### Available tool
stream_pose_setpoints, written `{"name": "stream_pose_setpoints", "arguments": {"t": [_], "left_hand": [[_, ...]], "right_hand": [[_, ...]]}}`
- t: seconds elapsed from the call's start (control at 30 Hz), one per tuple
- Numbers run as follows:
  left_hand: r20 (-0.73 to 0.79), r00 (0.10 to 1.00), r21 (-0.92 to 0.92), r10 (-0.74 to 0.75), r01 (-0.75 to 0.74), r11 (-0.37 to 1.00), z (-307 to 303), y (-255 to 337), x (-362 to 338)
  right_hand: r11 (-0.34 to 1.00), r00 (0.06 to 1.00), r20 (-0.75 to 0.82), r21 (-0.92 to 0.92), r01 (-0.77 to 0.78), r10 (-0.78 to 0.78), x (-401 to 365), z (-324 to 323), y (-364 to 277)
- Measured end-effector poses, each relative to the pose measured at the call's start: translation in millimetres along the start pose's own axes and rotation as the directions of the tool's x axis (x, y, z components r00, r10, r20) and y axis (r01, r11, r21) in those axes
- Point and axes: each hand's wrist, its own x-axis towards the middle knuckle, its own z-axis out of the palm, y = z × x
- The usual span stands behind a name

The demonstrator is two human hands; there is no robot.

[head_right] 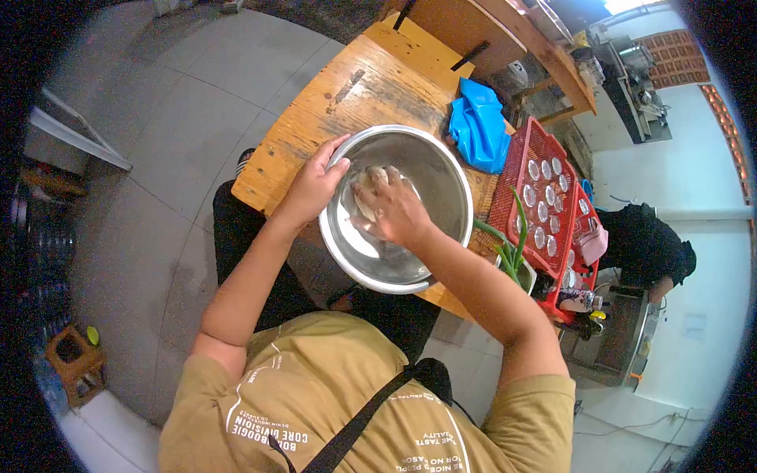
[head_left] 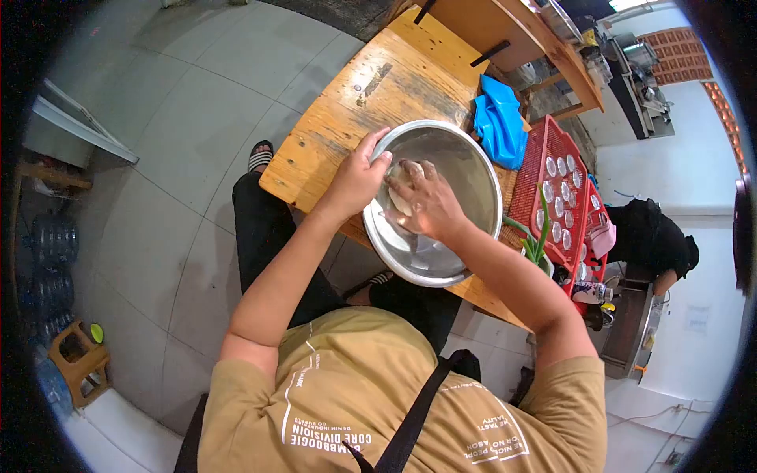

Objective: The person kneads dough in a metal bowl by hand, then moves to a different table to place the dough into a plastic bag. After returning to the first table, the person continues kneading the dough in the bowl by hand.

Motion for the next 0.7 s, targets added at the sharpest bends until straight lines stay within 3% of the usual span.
{"name": "stream_pose_setpoints", "arguments": {"t": [0.1, 0.13, 0.17, 0.27, 0.3, 0.37, 0.4, 0.47, 0.5, 0.57, 0.7], "left_hand": [[-0.009, 0.999, -0.024, 0.038, -0.038, 0.999, 1.6, -13.7, 5.6], [-0.017, 0.999, -0.017, 0.041, -0.041, 0.999, 1.8, -14.3, 5.6], [-0.025, 0.999, -0.009, 0.042, -0.042, 0.999, 2.0, -14.7, 5.0], [-0.061, 0.997, -0.021, 0.050, -0.051, 0.998, 5.4, -16.3, 7.6], [-0.056, 0.997, -0.022, 0.053, -0.054, 0.998, 5.5, -14.0, 9.0], [-0.064, 0.998, -0.063, -0.008, 0.004, 0.998, 6.0, -10.4, 10.4], [-0.064, 0.998, -0.065, -0.005, 0.001, 0.998, 6.8, -11.3, 10.8], [-0.128, 0.990, -0.046, 0.052, -0.058, 0.997, 7.5, -14.5, 12.7], [-0.133, 0.990, -0.050, 0.052, -0.059, 0.997, 7.2, -13.5, 12.5], [-0.073, 0.997, -0.093, -0.003, -0.004, 0.996, 6.7, -9.1, 11.7], [-0.084, 0.996, -0.054, 0.005, -0.010, 0.998, 7.0, -4.1, 9.8]], "right_hand": [[0.994, 0.994, -0.040, -0.009, -0.105, 0.105, 16.2, 13.3, 5.8], [0.997, 0.987, -0.135, 0.008, -0.083, 0.083, 23.5, 7.4, 8.2], [0.997, 0.988, -0.133, 0.008, -0.083, 0.083, 28.8, 10.5, 12.2], [0.942, 0.893, -0.313, 0.197, -0.271, 0.323, 41.0, 19.5, 21.1], [0.942, 0.891, -0.316, 0.194, -0.275, 0.325, 40.9, 18.3, 19.3], [0.863, 0.871, -0.114, 0.244, -0.442, 0.478, 38.1, 15.2, 16.3], [0.864, 0.871, -0.116, 0.241, -0.441, 0.477, 33.0, 10.1, 13.3], [0.945, 0.962, -0.042, 0.206, -0.255, 0.269, 12.1, -4.5, 5.0], [0.947, 0.964, -0.040, 0.202, -0.250, 0.263, -3.5, -8.4, 4.3], [0.973, 0.997, 0.042, 0.222, -0.068, 0.060, -40.1, -17.2, 7.5], [0.994, 0.996, 0.054, 0.075, 0.074, -0.078, -80.7, -36.8, 23.9]]}}
